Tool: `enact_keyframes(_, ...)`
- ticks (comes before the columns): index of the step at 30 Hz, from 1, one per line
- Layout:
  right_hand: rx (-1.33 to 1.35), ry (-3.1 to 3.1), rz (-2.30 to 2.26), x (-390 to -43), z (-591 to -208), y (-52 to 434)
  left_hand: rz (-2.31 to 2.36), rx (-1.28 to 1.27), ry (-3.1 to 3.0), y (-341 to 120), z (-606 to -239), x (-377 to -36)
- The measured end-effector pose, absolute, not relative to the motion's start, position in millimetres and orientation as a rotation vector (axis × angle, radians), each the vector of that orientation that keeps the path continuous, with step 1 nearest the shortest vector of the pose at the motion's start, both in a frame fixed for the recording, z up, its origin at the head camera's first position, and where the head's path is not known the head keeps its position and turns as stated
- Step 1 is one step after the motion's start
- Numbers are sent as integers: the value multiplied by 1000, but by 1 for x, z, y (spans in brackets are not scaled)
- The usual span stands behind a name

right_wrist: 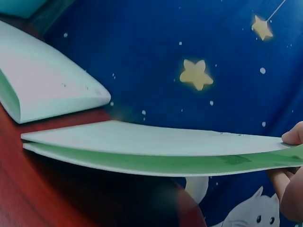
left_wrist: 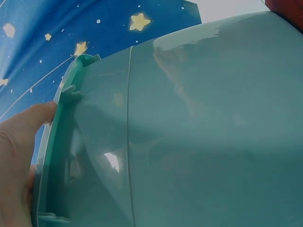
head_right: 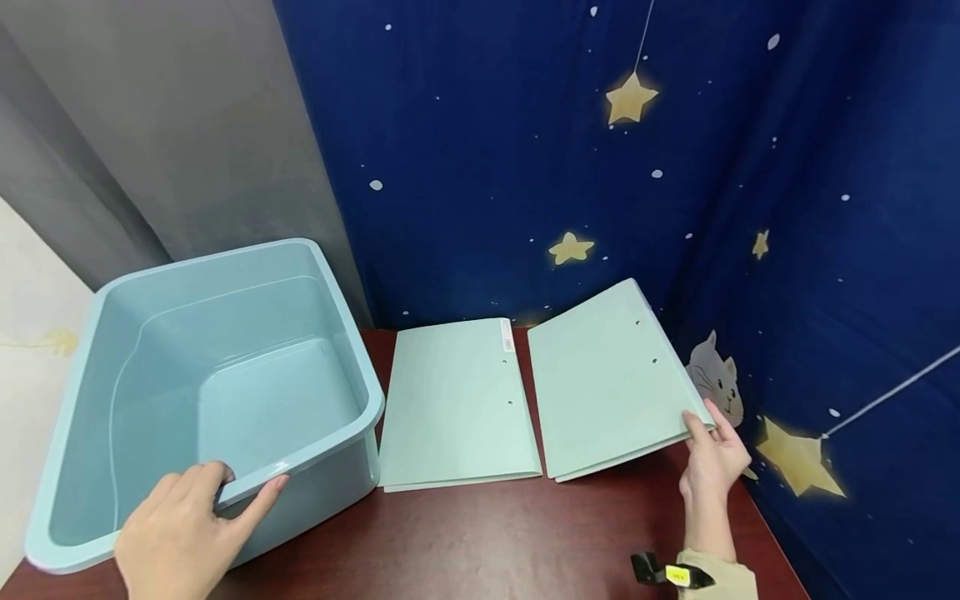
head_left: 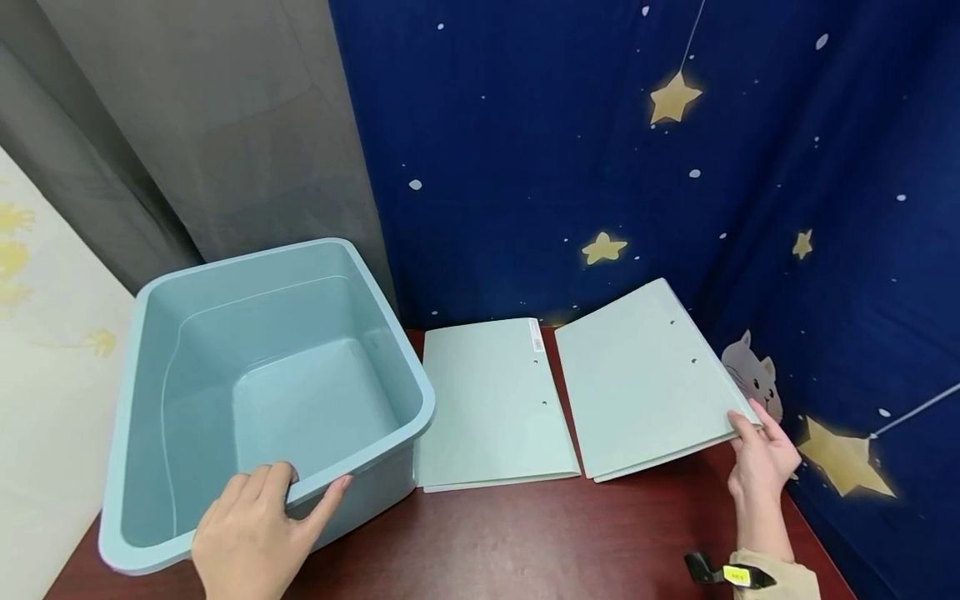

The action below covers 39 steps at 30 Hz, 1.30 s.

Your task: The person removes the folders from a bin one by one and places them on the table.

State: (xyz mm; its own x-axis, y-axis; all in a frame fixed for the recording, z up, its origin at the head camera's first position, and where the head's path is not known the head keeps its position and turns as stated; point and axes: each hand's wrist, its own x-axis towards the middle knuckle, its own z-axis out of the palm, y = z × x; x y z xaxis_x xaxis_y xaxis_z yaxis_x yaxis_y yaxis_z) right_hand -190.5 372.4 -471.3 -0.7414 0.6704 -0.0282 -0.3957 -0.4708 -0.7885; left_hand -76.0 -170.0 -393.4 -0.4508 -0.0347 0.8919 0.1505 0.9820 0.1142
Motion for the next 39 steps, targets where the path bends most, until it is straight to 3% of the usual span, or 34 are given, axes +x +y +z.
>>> enact_keyframes(5, -442, -1160, 2173, -210, -534, 422, -212, -81, -2026, -170, -393, -76)
enact_keyframes(9, -480, -1172, 2164, -216, -556, 437, -208, -80, -2023, -170, -393, -76)
enact_keyframes(39, -732, -1406, 2034, -204, -559, 435, -199, -83, -2031, -171, -395, -77)
